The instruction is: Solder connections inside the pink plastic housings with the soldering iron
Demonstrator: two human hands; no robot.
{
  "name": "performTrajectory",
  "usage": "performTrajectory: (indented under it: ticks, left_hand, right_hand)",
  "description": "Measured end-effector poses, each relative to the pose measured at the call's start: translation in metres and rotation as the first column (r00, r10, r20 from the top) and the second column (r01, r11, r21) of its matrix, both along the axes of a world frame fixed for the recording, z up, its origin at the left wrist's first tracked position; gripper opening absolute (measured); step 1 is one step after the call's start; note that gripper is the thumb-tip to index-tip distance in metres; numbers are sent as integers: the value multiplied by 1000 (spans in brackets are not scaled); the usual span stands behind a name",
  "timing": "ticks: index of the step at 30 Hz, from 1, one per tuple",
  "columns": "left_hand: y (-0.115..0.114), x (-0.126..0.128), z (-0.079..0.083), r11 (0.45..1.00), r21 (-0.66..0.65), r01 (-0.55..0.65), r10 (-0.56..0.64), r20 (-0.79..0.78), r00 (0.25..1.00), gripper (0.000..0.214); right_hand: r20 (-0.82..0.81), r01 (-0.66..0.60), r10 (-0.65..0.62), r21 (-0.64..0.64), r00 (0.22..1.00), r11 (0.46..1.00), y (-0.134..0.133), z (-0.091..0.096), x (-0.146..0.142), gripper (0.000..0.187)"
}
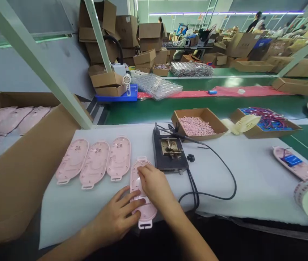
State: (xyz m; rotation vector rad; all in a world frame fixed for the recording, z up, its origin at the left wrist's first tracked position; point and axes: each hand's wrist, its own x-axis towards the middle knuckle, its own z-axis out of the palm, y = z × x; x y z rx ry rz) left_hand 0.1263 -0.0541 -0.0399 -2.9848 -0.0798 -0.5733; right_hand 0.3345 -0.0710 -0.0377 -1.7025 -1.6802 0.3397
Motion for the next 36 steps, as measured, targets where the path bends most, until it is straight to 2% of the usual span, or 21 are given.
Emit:
performTrajectory:
  ticks: [2,5,9,12,14,15,17,20,22,25,28,30,32,33,35,36]
  left_hand:
    - [1,-3,-1,1000,-3,0,0,2,1000,9]
    - [3,-7,-1,1000,-7,-2,2,-13,1000,12]
    - [7,-13,6,999,-40,10,-11,-47,999,15]
    - [9,-18,15,998,-61,19,-21,-29,999,14]
    - [9,-20,20,997,-76,-5,4,-10,1000,13]
    - [9,-21,22,996,-85,-18,18,3,1000,13]
    - [8,-20,24,996,-81,-29,32,26,999,14]
    - [7,-13,22,999,-47,6,-4,53,999,11]
    - [6,-7,18,999,-47,26,-23,59,998,10]
    - [7,-2,14,997,-68,38,-33,66,997,10]
    - [8,0,14,994,-93,54,-51,41,998,9]
    - [11,0,16,990,-118,78,-71,62,996,17]
    - [20,-1,18,989,-106,104,-88,150,985,29]
    - [27,-1,18,993,-59,105,-90,220,971,28]
    - [48,1,17,987,130,93,-120,221,968,37]
    - [58,2,16,991,132,26,-59,254,965,39]
  right_hand:
    - [90,-18,22,-40,996,999,4,5,-2,31]
    - [207,-99,94,12,974,995,6,9,-2,37]
    - [360,-162,161,-27,919,986,7,11,1,26]
    - [417,-222,223,-49,881,974,8,14,3,17]
    - [446,-254,254,-61,858,965,9,15,5,18]
    - [439,-250,251,-60,863,966,9,16,6,22]
    - [352,-165,149,16,924,986,9,14,6,27]
    - [88,18,-33,173,996,985,7,5,0,24]
    - [-35,85,-80,191,996,978,7,-3,-6,18]
    - [-189,116,-85,158,978,980,9,-12,-15,15]
    - [-328,147,-84,170,941,974,11,-10,-20,15]
    - [-325,158,-96,169,941,973,12,-5,-23,14]
    - [-255,138,-93,166,962,976,15,-1,-24,10]
    - [-195,134,-100,170,976,976,18,0,-24,7]
    - [-38,114,-109,166,993,979,27,0,-21,9]
    - [56,110,-120,149,991,983,30,-1,-18,12]
